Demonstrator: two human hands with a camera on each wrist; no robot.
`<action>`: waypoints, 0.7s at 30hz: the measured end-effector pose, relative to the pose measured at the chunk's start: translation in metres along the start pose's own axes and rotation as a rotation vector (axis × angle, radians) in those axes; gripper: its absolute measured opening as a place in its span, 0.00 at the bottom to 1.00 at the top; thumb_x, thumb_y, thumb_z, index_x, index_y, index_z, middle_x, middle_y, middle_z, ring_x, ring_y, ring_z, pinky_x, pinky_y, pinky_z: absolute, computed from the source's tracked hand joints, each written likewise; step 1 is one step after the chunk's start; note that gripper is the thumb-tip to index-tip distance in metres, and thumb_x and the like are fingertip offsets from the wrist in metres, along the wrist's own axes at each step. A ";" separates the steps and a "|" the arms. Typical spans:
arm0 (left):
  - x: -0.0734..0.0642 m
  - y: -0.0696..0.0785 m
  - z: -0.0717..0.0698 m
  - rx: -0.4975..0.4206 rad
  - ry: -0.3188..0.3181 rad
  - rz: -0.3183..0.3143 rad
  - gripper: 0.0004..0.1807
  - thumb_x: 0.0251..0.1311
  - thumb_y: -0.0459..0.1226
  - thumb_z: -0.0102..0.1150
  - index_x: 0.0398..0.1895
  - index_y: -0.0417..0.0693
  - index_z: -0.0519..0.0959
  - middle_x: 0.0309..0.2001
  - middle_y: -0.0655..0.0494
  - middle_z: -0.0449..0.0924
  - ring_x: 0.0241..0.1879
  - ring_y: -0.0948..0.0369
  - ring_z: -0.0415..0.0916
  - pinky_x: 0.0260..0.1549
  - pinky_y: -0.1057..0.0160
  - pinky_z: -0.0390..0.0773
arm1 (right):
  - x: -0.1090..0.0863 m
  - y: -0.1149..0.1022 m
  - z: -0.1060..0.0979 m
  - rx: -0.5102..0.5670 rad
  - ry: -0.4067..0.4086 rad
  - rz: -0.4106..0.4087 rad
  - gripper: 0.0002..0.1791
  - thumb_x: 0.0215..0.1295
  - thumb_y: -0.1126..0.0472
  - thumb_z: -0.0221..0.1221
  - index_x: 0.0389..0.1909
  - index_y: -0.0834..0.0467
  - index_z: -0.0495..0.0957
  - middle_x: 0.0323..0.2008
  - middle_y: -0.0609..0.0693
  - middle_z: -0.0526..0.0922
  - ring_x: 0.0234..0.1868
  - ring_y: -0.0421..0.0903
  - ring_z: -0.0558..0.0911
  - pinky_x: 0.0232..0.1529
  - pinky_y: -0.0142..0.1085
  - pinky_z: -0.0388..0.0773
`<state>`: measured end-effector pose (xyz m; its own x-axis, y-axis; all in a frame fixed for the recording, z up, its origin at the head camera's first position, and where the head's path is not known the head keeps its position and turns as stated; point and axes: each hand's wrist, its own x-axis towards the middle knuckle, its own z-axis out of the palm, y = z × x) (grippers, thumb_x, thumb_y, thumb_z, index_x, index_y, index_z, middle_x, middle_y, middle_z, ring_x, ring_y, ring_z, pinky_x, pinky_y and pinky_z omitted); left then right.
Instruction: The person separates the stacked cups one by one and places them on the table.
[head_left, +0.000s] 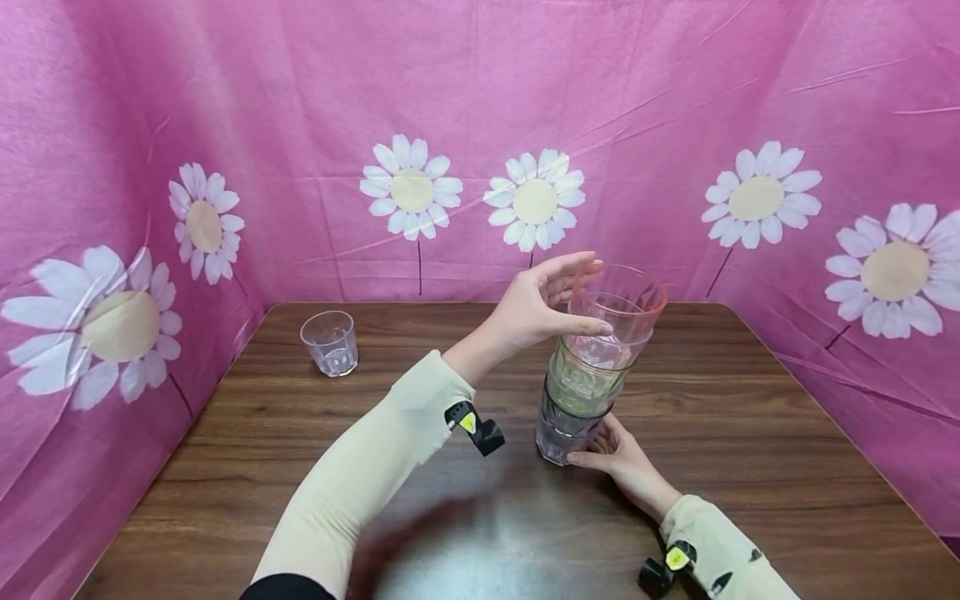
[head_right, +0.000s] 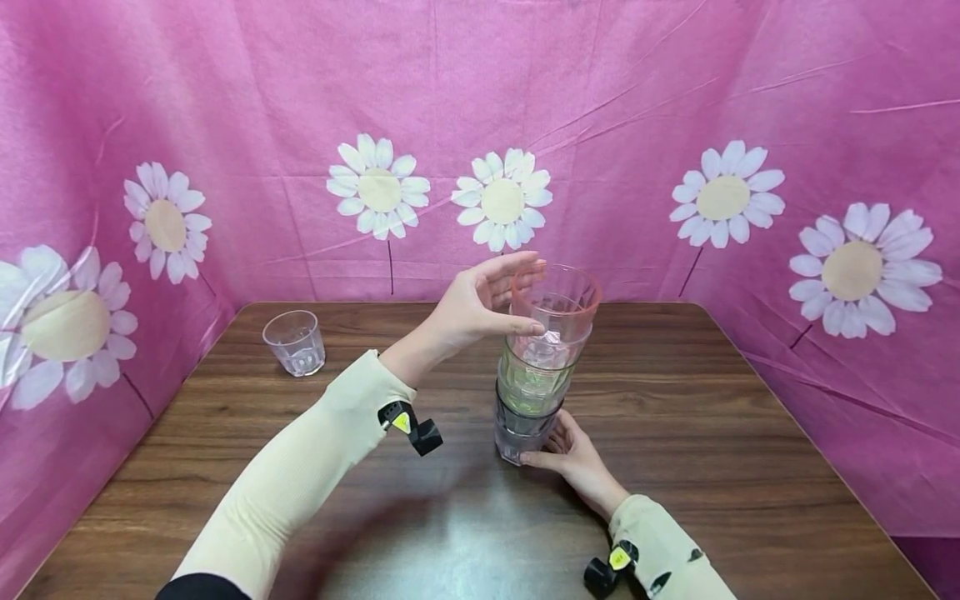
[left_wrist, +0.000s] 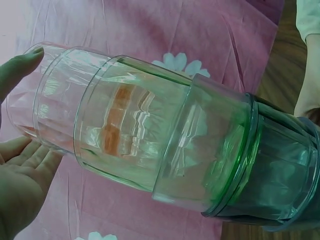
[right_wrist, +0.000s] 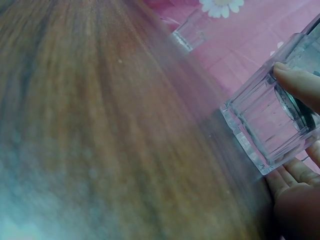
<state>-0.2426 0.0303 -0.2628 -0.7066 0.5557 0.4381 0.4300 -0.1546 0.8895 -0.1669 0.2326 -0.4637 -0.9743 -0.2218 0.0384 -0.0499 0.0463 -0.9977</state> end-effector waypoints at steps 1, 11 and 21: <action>0.000 0.000 0.000 0.006 0.000 0.001 0.44 0.45 0.24 0.75 0.70 0.39 0.67 0.65 0.48 0.74 0.60 0.66 0.74 0.62 0.69 0.71 | 0.000 0.000 0.000 -0.001 -0.001 -0.002 0.43 0.57 0.73 0.67 0.71 0.70 0.54 0.66 0.67 0.67 0.60 0.31 0.73 0.60 0.24 0.70; 0.001 -0.002 -0.002 0.065 0.015 0.027 0.45 0.43 0.27 0.78 0.69 0.42 0.69 0.63 0.50 0.77 0.58 0.68 0.75 0.58 0.68 0.76 | 0.000 0.000 0.001 -0.004 0.004 -0.010 0.42 0.56 0.74 0.67 0.69 0.69 0.55 0.64 0.65 0.70 0.59 0.31 0.74 0.58 0.26 0.73; 0.002 -0.007 0.001 0.050 0.059 0.093 0.45 0.39 0.26 0.79 0.66 0.39 0.71 0.58 0.49 0.81 0.55 0.65 0.78 0.57 0.67 0.77 | 0.000 0.001 0.000 0.002 -0.001 -0.024 0.42 0.56 0.74 0.67 0.69 0.69 0.56 0.64 0.63 0.71 0.59 0.32 0.75 0.58 0.26 0.73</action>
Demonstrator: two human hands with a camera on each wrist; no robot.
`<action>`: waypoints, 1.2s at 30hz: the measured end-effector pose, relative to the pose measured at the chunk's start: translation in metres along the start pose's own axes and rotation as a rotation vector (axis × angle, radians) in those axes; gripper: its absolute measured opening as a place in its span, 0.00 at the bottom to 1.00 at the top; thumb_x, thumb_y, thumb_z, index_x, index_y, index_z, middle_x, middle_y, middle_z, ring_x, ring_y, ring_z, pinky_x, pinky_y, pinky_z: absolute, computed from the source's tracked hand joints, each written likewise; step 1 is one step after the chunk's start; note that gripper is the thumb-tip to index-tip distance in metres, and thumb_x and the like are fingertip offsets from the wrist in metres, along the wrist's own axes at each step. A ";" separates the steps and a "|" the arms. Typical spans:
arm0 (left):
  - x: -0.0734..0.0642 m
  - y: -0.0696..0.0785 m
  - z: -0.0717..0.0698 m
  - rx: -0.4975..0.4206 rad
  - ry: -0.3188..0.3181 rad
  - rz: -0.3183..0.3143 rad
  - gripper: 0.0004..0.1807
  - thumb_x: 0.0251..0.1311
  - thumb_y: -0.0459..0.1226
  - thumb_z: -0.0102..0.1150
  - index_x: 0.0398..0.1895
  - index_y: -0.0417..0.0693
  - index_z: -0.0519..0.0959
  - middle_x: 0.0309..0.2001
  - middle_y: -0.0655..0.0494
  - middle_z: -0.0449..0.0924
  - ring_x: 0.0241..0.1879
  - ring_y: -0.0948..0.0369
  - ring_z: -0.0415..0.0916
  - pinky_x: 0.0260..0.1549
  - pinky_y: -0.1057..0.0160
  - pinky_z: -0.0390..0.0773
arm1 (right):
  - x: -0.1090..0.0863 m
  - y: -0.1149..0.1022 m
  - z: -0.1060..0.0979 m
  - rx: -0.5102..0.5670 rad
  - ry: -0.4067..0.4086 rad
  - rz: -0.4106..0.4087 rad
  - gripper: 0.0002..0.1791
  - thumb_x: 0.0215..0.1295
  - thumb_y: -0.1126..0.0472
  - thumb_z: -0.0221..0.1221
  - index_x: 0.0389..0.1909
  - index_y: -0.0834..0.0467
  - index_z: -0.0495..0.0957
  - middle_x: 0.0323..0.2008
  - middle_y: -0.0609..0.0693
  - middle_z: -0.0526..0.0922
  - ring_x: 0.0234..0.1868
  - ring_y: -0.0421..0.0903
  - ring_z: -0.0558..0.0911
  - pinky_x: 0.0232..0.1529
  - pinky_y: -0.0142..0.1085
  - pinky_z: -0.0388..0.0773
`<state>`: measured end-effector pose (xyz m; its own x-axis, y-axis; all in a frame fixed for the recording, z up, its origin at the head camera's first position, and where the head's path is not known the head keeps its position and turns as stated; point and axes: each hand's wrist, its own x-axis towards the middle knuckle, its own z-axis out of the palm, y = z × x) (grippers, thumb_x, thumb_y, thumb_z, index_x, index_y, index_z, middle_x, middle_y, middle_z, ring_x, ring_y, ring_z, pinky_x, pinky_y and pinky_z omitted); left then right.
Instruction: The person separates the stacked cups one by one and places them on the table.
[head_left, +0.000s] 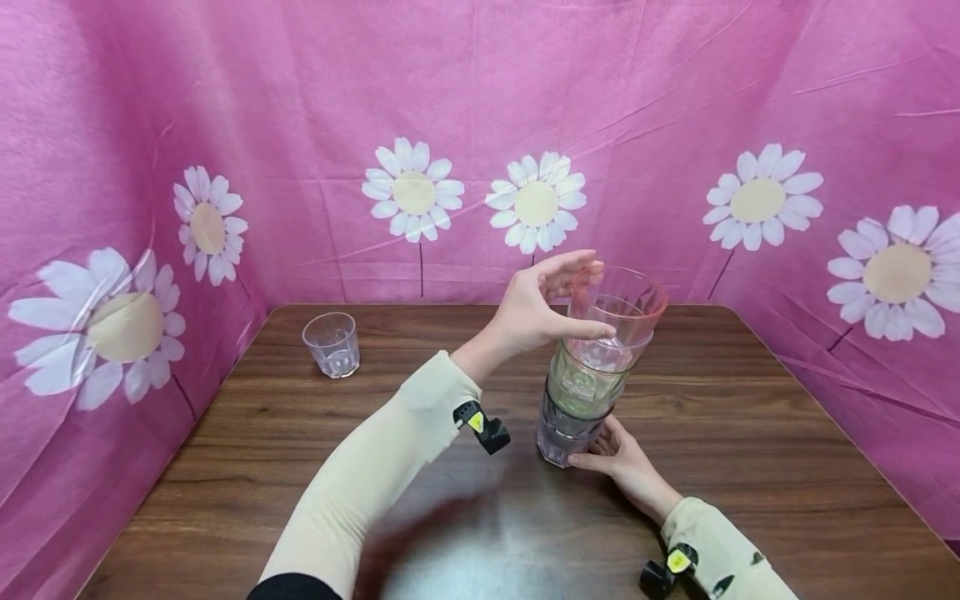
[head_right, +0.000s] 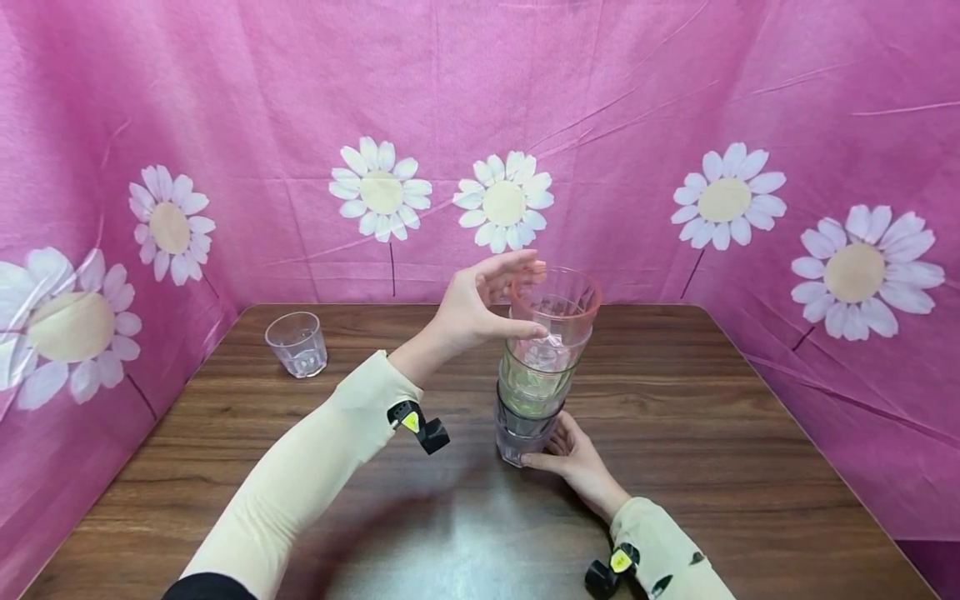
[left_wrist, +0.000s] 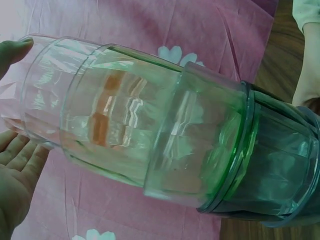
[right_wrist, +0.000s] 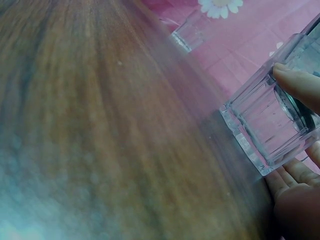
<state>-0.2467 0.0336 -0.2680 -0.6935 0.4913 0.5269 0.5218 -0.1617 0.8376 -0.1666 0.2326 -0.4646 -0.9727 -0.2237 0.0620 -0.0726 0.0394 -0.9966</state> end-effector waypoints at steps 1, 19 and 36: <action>0.000 -0.001 0.001 -0.001 0.004 0.007 0.45 0.39 0.26 0.79 0.66 0.39 0.71 0.57 0.49 0.81 0.55 0.65 0.78 0.57 0.66 0.77 | 0.000 0.000 0.000 0.000 0.001 0.006 0.43 0.56 0.74 0.67 0.70 0.69 0.55 0.64 0.64 0.70 0.59 0.32 0.74 0.58 0.26 0.73; 0.006 0.015 -0.003 -0.102 0.065 0.083 0.44 0.38 0.19 0.76 0.66 0.34 0.70 0.59 0.41 0.78 0.55 0.61 0.79 0.54 0.59 0.81 | -0.002 0.002 -0.001 0.012 -0.013 -0.033 0.43 0.56 0.75 0.67 0.71 0.69 0.55 0.65 0.63 0.71 0.59 0.32 0.74 0.57 0.27 0.74; 0.010 0.048 -0.030 -0.215 0.202 0.178 0.46 0.37 0.11 0.69 0.66 0.28 0.67 0.60 0.34 0.75 0.56 0.54 0.78 0.54 0.51 0.81 | 0.000 0.001 -0.001 0.016 -0.021 -0.064 0.42 0.56 0.75 0.67 0.70 0.68 0.56 0.61 0.51 0.75 0.59 0.33 0.75 0.58 0.26 0.73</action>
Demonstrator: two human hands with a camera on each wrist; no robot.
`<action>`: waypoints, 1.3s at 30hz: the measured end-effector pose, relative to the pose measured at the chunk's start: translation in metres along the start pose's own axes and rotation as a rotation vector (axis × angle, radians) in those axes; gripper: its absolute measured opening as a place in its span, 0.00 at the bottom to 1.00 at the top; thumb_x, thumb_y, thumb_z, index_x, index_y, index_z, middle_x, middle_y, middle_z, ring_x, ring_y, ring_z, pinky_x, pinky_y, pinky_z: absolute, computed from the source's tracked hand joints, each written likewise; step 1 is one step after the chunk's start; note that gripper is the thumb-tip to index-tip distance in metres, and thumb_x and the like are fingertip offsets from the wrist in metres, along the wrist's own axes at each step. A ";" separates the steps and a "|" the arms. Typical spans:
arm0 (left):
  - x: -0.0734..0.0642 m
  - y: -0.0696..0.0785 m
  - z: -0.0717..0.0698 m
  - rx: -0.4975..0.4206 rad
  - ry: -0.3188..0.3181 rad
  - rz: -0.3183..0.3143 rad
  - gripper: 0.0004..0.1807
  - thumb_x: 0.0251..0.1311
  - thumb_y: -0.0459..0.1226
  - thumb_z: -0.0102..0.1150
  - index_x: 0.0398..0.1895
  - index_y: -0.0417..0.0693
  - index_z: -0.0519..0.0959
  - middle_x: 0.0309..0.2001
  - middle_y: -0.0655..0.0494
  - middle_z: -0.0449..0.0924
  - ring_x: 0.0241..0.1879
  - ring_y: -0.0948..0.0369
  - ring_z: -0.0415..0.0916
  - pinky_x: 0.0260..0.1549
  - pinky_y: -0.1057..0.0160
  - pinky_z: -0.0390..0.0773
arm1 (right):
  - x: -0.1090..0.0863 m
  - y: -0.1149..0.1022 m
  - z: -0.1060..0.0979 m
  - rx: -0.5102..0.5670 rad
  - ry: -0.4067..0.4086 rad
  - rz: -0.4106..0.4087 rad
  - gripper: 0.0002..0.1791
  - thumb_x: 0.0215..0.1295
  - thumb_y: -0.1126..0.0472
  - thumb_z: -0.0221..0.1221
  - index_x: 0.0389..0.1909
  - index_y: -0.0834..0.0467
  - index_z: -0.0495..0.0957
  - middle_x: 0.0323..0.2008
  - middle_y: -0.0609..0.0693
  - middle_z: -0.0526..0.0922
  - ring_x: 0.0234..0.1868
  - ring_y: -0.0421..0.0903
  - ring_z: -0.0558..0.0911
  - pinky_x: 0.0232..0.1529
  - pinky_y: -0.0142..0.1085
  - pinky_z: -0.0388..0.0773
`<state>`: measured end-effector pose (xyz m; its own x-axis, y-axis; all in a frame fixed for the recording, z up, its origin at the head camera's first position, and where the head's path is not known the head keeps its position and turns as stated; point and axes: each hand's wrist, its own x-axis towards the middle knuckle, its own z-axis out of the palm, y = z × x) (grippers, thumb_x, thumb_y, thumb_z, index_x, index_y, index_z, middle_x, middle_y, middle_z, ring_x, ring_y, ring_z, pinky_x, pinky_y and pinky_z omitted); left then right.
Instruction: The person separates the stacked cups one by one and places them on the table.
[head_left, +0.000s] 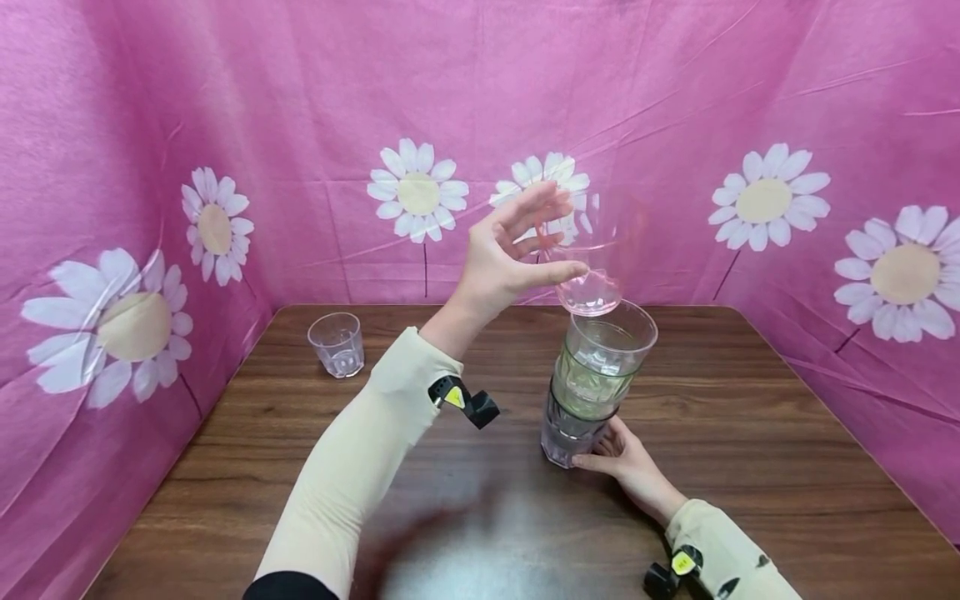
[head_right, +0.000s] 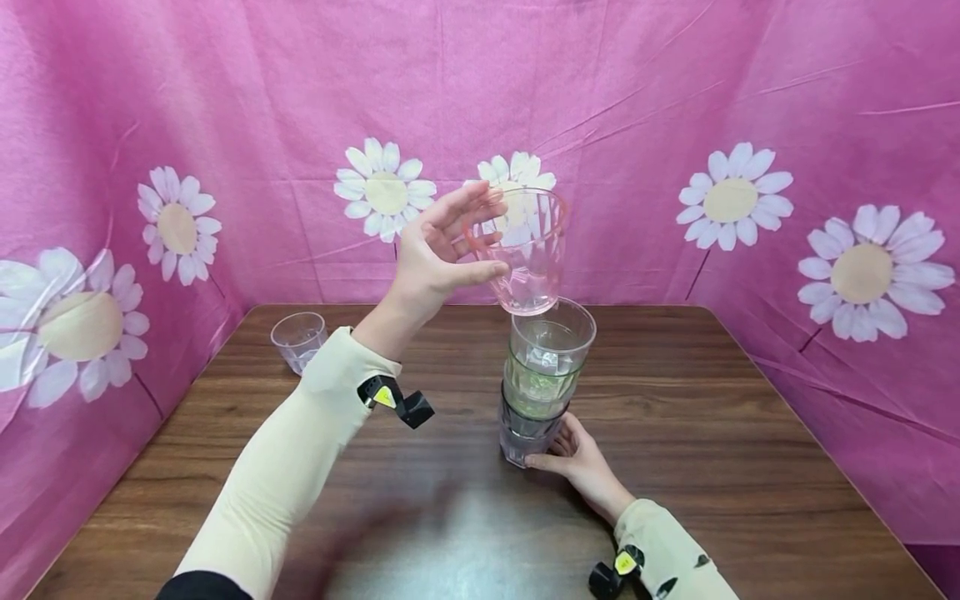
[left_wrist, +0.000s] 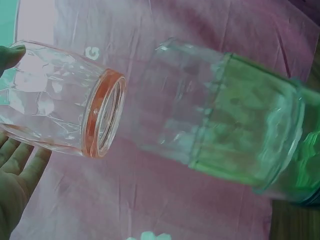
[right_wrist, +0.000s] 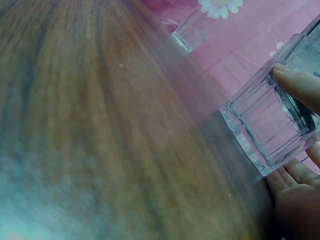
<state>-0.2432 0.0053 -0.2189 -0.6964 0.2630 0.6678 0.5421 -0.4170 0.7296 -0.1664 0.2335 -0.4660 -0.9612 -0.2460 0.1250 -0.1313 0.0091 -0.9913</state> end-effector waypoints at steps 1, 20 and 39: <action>0.001 0.001 -0.002 0.008 0.010 0.003 0.46 0.37 0.11 0.70 0.66 0.28 0.67 0.60 0.35 0.76 0.57 0.55 0.78 0.54 0.53 0.81 | 0.000 0.000 0.000 0.001 0.002 -0.002 0.42 0.56 0.75 0.67 0.69 0.68 0.57 0.60 0.49 0.76 0.59 0.33 0.75 0.58 0.26 0.74; -0.020 -0.025 -0.070 0.251 0.177 -0.075 0.43 0.41 0.19 0.74 0.67 0.35 0.70 0.61 0.41 0.77 0.59 0.56 0.77 0.58 0.58 0.78 | 0.002 0.002 -0.002 -0.011 0.002 0.008 0.43 0.56 0.73 0.67 0.70 0.68 0.56 0.59 0.46 0.77 0.59 0.34 0.76 0.58 0.27 0.74; -0.056 -0.067 -0.116 0.323 0.287 -0.221 0.45 0.40 0.20 0.76 0.68 0.35 0.68 0.64 0.39 0.73 0.63 0.54 0.73 0.60 0.61 0.76 | 0.000 0.000 0.001 -0.015 0.004 -0.001 0.43 0.56 0.76 0.66 0.70 0.71 0.54 0.62 0.58 0.74 0.59 0.33 0.75 0.59 0.26 0.73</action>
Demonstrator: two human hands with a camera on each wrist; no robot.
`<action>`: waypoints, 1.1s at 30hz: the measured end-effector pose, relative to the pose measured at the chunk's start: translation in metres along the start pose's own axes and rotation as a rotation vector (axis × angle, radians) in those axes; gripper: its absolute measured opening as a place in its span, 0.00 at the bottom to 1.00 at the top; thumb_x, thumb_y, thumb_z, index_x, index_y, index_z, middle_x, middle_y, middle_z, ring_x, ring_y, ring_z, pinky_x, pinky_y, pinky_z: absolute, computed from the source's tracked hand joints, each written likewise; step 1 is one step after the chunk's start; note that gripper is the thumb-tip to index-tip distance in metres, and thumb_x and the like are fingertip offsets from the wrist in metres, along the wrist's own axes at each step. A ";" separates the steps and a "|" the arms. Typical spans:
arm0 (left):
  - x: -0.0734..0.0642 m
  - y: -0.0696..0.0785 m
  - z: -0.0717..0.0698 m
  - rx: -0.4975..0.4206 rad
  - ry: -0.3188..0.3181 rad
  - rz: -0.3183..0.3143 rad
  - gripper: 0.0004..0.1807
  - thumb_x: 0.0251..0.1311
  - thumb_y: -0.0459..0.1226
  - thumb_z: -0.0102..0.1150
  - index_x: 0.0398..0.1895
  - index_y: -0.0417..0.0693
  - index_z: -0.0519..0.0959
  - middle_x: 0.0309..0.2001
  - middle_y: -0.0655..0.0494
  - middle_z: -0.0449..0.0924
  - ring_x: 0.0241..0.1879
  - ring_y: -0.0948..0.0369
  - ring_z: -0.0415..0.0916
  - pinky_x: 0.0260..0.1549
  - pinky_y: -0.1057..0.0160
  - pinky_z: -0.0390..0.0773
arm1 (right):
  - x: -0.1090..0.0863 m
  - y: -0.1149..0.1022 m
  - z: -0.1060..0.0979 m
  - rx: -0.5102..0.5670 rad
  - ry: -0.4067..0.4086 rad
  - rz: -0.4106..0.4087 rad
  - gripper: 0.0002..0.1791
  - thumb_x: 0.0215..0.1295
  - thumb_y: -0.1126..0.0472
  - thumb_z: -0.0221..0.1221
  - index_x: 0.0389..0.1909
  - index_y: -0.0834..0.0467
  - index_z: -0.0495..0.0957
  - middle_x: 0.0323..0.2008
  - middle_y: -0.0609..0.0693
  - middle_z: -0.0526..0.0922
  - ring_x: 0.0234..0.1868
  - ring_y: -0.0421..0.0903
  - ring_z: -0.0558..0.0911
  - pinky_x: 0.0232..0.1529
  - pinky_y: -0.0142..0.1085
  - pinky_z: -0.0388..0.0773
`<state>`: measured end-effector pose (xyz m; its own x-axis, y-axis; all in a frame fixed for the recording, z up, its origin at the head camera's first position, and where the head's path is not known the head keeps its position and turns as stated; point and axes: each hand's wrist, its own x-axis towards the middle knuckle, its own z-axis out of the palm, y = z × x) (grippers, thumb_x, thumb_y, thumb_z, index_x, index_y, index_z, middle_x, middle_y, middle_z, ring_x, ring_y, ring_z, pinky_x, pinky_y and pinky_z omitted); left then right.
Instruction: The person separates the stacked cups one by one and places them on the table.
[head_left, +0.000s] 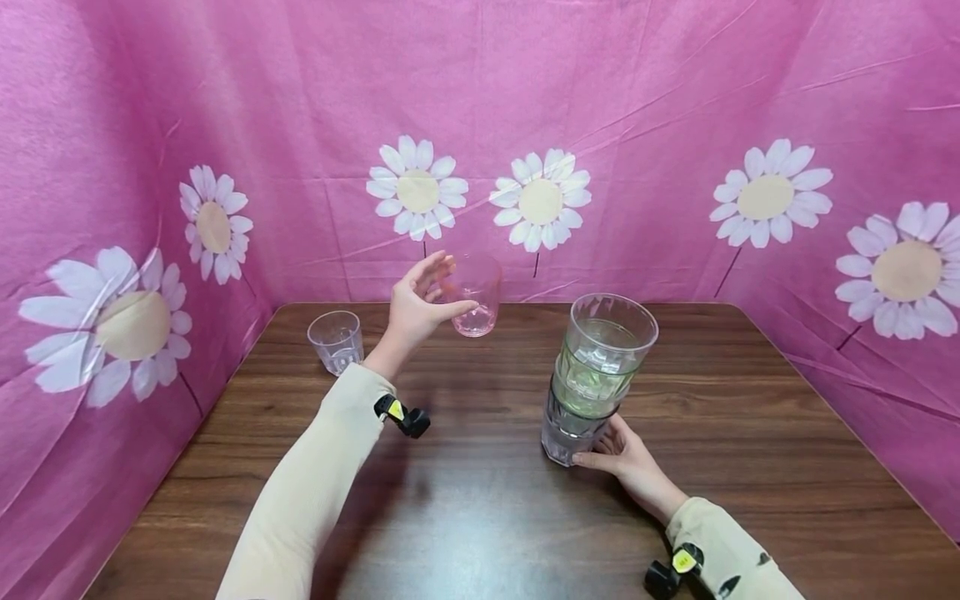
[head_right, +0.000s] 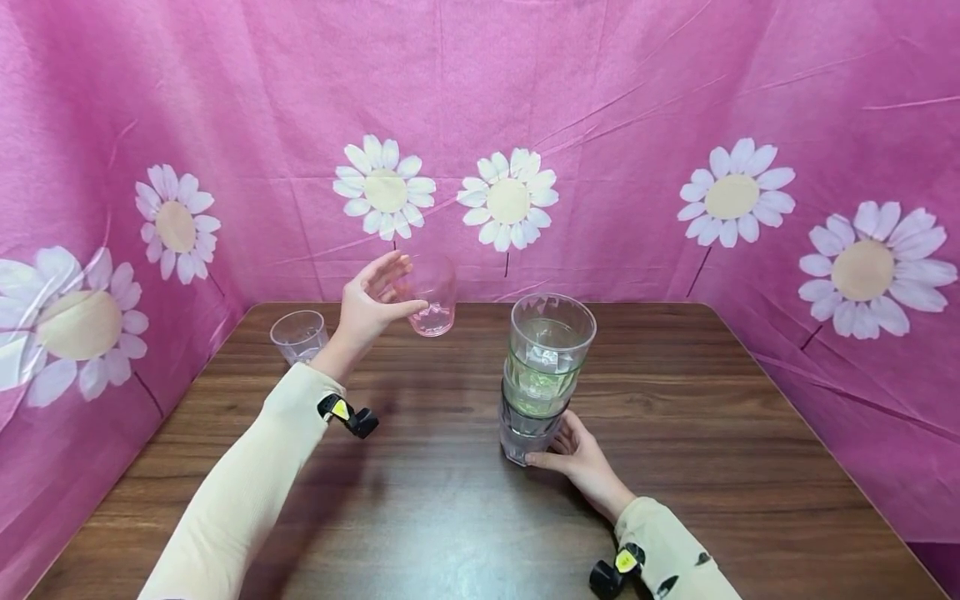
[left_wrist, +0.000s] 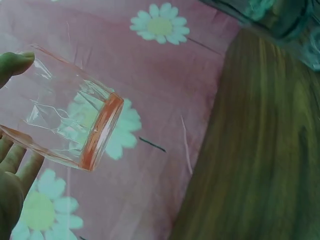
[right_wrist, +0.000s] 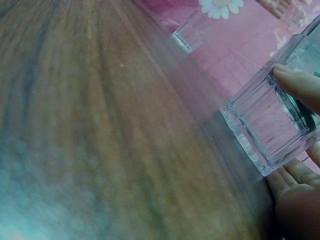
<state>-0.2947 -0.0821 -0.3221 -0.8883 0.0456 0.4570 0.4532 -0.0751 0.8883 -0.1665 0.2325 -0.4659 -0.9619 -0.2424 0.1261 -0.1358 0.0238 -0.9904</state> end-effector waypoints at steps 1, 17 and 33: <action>0.000 -0.003 -0.002 0.003 0.009 -0.006 0.46 0.40 0.20 0.76 0.68 0.35 0.68 0.64 0.40 0.73 0.63 0.54 0.73 0.60 0.63 0.76 | 0.000 0.000 0.000 0.000 0.002 0.006 0.43 0.56 0.75 0.66 0.70 0.71 0.54 0.63 0.59 0.73 0.59 0.32 0.75 0.59 0.26 0.73; -0.016 -0.057 -0.028 -0.002 0.139 -0.127 0.48 0.36 0.16 0.74 0.68 0.33 0.68 0.63 0.38 0.74 0.63 0.45 0.72 0.60 0.59 0.77 | 0.001 0.000 0.000 -0.001 0.011 0.026 0.44 0.56 0.75 0.67 0.71 0.71 0.54 0.65 0.65 0.69 0.59 0.31 0.74 0.59 0.26 0.73; -0.032 -0.100 -0.057 0.063 0.169 -0.196 0.47 0.38 0.16 0.73 0.68 0.31 0.66 0.65 0.35 0.70 0.65 0.44 0.68 0.64 0.56 0.72 | 0.000 -0.001 -0.001 -0.016 0.009 0.035 0.44 0.57 0.74 0.67 0.72 0.70 0.53 0.67 0.70 0.65 0.60 0.31 0.73 0.60 0.25 0.71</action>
<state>-0.3161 -0.1327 -0.4278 -0.9571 -0.1146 0.2661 0.2700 -0.0193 0.9627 -0.1664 0.2331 -0.4649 -0.9683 -0.2322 0.0921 -0.1059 0.0476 -0.9932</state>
